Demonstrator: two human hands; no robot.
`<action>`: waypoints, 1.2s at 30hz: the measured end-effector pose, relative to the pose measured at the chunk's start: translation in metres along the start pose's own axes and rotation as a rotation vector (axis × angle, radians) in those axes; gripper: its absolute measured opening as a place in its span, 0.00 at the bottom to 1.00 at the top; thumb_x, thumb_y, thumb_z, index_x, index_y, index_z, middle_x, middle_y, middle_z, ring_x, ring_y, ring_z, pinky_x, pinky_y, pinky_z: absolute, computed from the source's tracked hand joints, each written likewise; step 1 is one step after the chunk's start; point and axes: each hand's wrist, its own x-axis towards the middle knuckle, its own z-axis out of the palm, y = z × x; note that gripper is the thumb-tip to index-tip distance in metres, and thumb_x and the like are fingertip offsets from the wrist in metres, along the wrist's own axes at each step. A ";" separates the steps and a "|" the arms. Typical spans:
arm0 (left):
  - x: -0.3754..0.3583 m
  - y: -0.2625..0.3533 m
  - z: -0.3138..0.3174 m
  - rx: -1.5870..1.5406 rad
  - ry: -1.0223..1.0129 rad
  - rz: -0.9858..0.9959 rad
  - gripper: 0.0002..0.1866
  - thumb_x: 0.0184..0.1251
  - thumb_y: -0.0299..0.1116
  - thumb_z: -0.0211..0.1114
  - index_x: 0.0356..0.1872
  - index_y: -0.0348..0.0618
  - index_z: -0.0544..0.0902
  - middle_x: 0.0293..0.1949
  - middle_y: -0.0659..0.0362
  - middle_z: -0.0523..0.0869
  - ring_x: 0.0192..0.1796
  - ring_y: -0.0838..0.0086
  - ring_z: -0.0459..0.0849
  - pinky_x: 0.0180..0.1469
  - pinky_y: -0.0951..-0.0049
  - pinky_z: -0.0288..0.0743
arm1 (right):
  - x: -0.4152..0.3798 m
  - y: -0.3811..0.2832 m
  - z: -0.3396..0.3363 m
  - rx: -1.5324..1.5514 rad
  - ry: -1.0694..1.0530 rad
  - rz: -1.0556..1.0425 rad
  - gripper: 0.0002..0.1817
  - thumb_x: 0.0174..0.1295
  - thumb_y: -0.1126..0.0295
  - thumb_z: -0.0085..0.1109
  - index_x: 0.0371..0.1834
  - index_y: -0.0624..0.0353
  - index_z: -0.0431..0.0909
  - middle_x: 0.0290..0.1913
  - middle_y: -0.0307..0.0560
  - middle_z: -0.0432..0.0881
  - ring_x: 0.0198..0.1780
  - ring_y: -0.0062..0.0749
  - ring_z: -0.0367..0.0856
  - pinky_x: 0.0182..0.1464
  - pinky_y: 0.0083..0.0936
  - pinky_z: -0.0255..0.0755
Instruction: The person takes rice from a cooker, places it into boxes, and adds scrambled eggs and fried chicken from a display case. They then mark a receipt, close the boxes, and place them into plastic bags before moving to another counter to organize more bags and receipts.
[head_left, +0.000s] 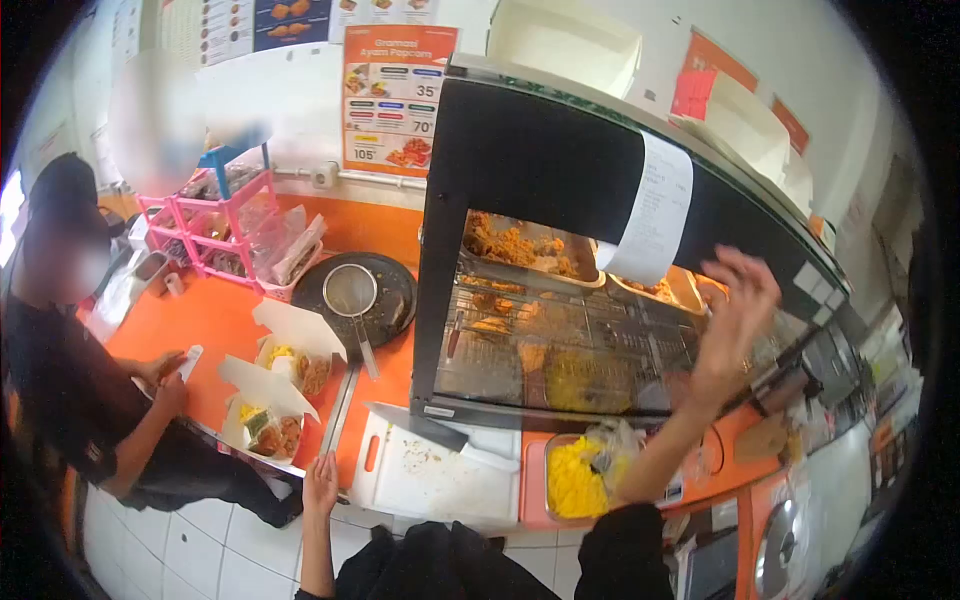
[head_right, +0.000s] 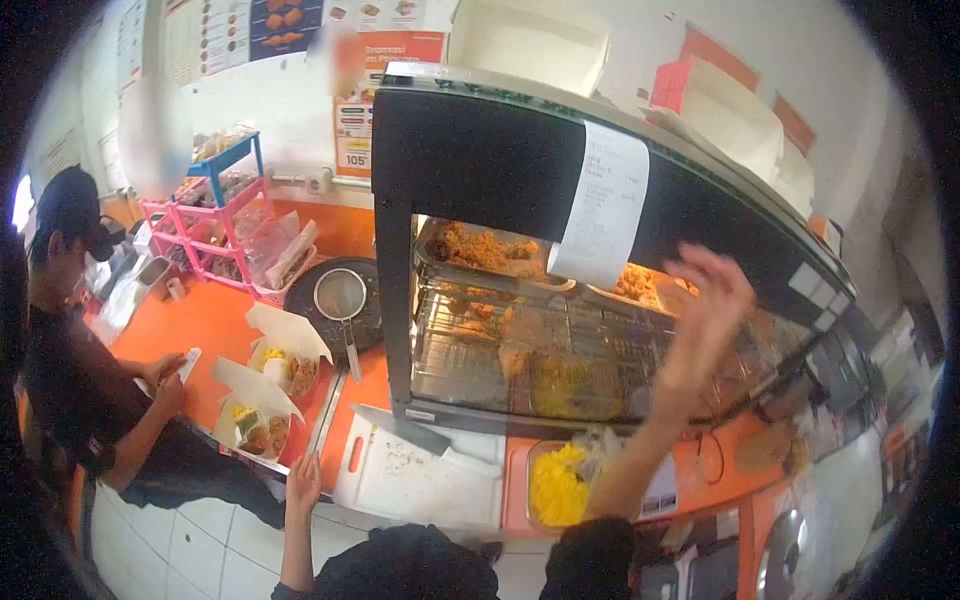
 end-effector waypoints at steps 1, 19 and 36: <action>0.003 0.006 0.010 -0.008 0.009 0.014 0.17 0.64 0.28 0.56 0.51 0.29 0.70 0.53 0.47 0.74 0.56 0.64 0.75 0.58 0.70 0.74 | 0.005 -0.011 0.026 0.147 -0.022 0.026 0.22 0.66 0.62 0.48 0.58 0.63 0.61 0.54 0.51 0.67 0.55 0.33 0.69 0.58 0.29 0.62; -0.076 -0.011 0.100 1.123 -0.465 0.252 0.03 0.64 0.27 0.57 0.36 0.40 0.73 0.42 0.56 0.76 0.50 0.72 0.76 0.49 0.69 0.74 | -0.362 -0.049 0.197 0.514 -1.104 0.930 0.46 0.51 0.85 0.52 0.72 0.61 0.36 0.71 0.54 0.47 0.65 0.33 0.57 0.56 0.23 0.62; -0.035 -0.033 0.065 1.132 -0.447 0.237 0.31 0.60 0.25 0.61 0.65 0.47 0.63 0.62 0.57 0.65 0.62 0.69 0.68 0.55 0.67 0.72 | -0.374 -0.003 0.214 0.789 -0.906 1.511 0.39 0.60 0.77 0.54 0.71 0.54 0.43 0.61 0.56 0.64 0.58 0.33 0.69 0.54 0.27 0.69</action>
